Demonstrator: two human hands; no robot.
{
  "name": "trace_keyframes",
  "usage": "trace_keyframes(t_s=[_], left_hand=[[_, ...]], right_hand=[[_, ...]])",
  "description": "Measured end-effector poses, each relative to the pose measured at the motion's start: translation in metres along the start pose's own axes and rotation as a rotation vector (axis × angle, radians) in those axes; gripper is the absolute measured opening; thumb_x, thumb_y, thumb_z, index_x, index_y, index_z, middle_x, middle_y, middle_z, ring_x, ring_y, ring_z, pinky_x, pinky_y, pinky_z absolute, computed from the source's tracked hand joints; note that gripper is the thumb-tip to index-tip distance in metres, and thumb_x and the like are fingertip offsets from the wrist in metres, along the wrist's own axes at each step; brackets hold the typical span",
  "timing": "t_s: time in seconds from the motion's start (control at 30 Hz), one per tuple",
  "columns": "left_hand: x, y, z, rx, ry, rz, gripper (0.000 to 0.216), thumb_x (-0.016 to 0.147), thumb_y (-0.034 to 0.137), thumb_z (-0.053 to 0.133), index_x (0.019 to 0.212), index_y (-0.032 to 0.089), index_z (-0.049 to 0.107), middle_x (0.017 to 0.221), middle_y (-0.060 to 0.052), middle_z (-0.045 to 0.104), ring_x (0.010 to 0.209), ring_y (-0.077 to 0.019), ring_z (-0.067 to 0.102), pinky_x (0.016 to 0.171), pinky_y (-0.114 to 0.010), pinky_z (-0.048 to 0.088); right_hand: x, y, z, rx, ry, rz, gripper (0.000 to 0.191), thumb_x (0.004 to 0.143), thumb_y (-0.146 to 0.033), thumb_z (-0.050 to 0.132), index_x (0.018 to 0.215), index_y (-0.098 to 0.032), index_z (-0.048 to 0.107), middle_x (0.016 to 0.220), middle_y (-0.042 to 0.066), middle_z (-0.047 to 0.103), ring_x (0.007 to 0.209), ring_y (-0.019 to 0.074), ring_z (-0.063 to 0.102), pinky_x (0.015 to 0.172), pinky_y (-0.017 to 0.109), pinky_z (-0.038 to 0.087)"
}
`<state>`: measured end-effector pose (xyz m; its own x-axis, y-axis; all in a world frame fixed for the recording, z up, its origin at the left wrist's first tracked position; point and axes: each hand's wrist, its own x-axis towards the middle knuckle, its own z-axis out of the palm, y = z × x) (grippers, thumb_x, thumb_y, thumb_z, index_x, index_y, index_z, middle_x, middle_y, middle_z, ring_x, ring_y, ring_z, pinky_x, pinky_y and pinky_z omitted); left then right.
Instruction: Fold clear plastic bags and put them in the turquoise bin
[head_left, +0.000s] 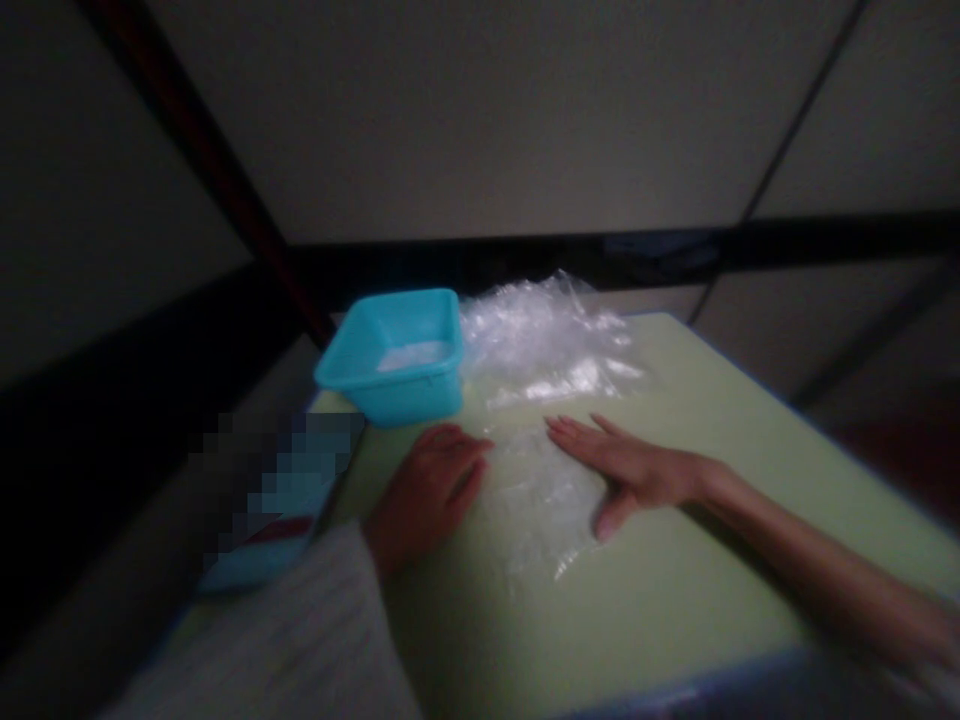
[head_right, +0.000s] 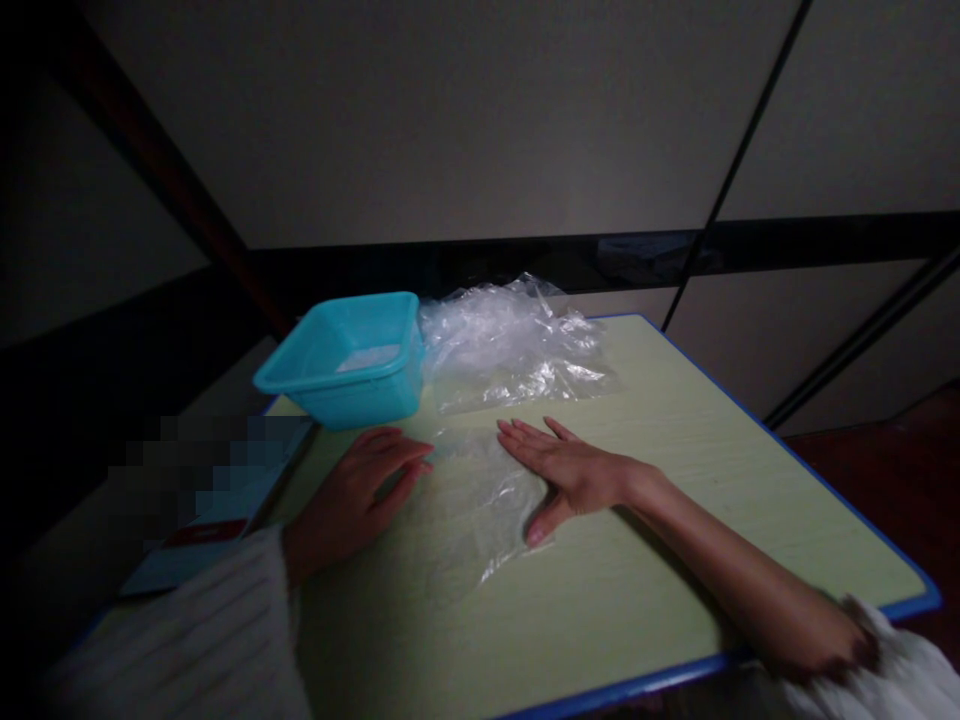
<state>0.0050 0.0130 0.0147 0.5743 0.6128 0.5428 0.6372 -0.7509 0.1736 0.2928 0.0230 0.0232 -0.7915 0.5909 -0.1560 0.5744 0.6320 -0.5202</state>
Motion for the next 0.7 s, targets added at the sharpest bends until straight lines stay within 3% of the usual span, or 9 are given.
trace_keyframes(t_s=[0.23, 0.43, 0.53, 0.7], left_hand=[[0.002, 0.003, -0.001, -0.07, -0.138, -0.035, 0.022, 0.089, 0.018, 0.042, 0.098, 0.016, 0.062, 0.098, -0.007, 0.07, 0.091, -0.0179, 0.065, 0.102, -0.045, 0.037], [-0.001, 0.002, -0.001, -0.082, -0.152, -0.004, 0.022, 0.089, 0.016, 0.041, 0.097, 0.017, 0.061, 0.098, -0.005, 0.07, 0.092, -0.0165, 0.064, 0.104, -0.044, 0.034], [-0.002, 0.003, 0.0, -0.085, -0.149, -0.007, 0.024, 0.088, 0.016, 0.041, 0.104, 0.016, 0.059, 0.104, -0.007, 0.068, 0.099, -0.0168, 0.062, 0.106, -0.043, 0.032], [-0.002, 0.006, 0.002, -0.043, -0.348, -0.024, 0.052, 0.085, 0.032, 0.052, 0.132, 0.013, 0.041, 0.141, -0.013, 0.041, 0.132, -0.0235, 0.034, 0.112, -0.046, 0.017]], right_hand=[[-0.009, 0.003, -0.002, -0.025, 0.016, -0.002, 0.105, 0.072, -0.061, 0.062, 0.146, -0.022, 0.0, 0.153, 0.011, 0.002, 0.14, 0.0288, 0.001, 0.111, 0.048, -0.008], [-0.018, -0.004, -0.006, -0.019, 0.091, -0.044, 0.092, 0.08, -0.056, 0.057, 0.145, -0.026, -0.001, 0.153, 0.006, -0.002, 0.14, 0.0271, 0.0, 0.113, 0.046, 0.002], [-0.02, -0.003, -0.001, -0.089, 0.127, -0.056, 0.088, 0.084, -0.055, 0.051, 0.145, -0.026, -0.006, 0.154, 0.006, 0.003, 0.14, 0.0269, 0.003, 0.112, 0.048, 0.0], [-0.018, 0.005, 0.007, -0.191, 0.101, -0.033, 0.093, 0.082, -0.06, 0.05, 0.144, -0.024, -0.009, 0.153, 0.008, 0.004, 0.14, 0.0281, 0.005, 0.111, 0.05, -0.009]])
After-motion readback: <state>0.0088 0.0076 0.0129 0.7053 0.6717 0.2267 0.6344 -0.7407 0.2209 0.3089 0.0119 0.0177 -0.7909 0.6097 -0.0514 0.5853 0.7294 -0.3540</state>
